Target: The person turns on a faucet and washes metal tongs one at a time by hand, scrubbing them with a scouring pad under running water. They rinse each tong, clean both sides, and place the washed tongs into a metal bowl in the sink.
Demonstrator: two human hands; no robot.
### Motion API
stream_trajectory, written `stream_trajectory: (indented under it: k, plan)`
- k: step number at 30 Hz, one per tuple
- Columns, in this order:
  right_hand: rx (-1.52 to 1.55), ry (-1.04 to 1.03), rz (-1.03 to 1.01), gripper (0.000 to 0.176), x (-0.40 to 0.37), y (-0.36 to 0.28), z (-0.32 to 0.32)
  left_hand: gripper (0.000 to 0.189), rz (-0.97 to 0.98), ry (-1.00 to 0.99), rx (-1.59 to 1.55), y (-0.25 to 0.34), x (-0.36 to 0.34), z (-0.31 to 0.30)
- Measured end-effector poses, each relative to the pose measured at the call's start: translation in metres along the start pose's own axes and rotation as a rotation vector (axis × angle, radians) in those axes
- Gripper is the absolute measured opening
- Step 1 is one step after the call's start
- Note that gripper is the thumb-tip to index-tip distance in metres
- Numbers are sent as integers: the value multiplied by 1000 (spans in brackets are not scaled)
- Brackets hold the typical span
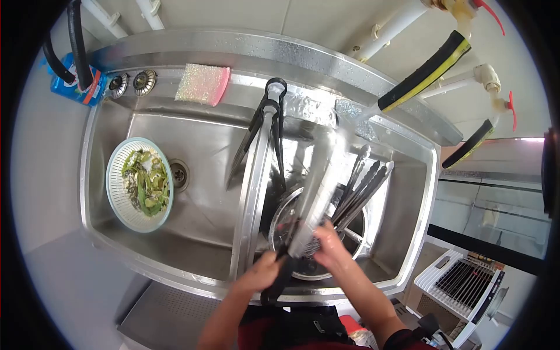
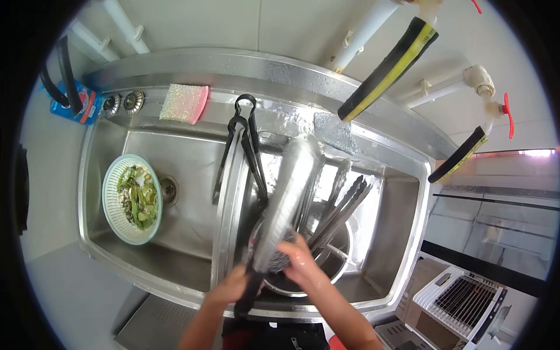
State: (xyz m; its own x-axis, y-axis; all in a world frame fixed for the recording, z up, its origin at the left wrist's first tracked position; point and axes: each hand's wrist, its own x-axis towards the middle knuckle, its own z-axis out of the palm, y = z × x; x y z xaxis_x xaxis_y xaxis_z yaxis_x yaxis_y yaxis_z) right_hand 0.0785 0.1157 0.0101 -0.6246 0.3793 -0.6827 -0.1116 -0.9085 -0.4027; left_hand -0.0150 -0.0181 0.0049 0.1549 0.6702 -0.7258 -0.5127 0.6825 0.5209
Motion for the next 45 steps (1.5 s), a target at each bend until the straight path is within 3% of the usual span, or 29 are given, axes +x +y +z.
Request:
stream_trajectory:
  k: [2,4,7,8,10,11,14,18,22,24,26,28,30,32,33,35,36,38,39,42,44,45]
  plan:
    - [-32,120,9,35,5,-18,-23,26,51,17,138,-13,-12,2]
    - [-151,271,-204,34,1,-39,-33,24,112,32,276,-18,-24,7]
    - [-90,355,-386,34,-19,-54,-40,19,174,332,353,-13,-50,13]
    - [-83,347,-394,34,-27,-53,-38,19,181,335,364,-10,-54,16]
    - [-1,334,-403,36,-45,-46,-35,16,343,541,462,-6,-59,24]
    - [52,214,-330,37,-51,-41,-31,19,374,603,500,-7,-58,27]
    - [289,136,-160,32,-58,-17,-6,23,334,620,530,3,-65,50]
    - [571,79,22,32,-45,0,5,26,546,550,799,2,-65,77]
    - [723,-27,17,42,-28,18,10,31,704,499,1034,20,-58,73]
    - [704,-24,10,45,-29,16,8,33,821,543,1424,35,-60,72]
    - [698,-41,-18,47,-28,12,3,28,806,591,1331,25,-55,72]
    - [697,-5,-46,42,-33,1,11,26,726,664,323,3,-41,70]
    - [586,65,-107,41,-34,7,7,24,592,600,327,-15,-38,59]
    - [470,130,-159,40,-32,11,1,23,315,546,681,2,-42,62]
    - [323,70,-157,38,-29,10,-3,23,444,574,684,2,-38,60]
    - [25,-22,-94,43,-29,2,-6,22,453,492,690,6,-32,48]
    - [24,-21,-97,43,-28,-4,-7,22,463,413,691,10,-29,44]
    - [0,-184,81,47,-22,-19,-7,22,460,335,628,22,-23,42]
    - [-81,-148,85,45,-21,-29,-4,21,409,281,642,25,-20,40]
    - [-311,-23,-184,33,2,-54,5,22,320,207,586,23,-11,38]
    - [3,47,-122,25,58,-86,-27,23,391,242,550,-4,-11,39]
    - [-7,-16,-172,26,80,-100,-33,24,358,206,397,-3,-16,46]
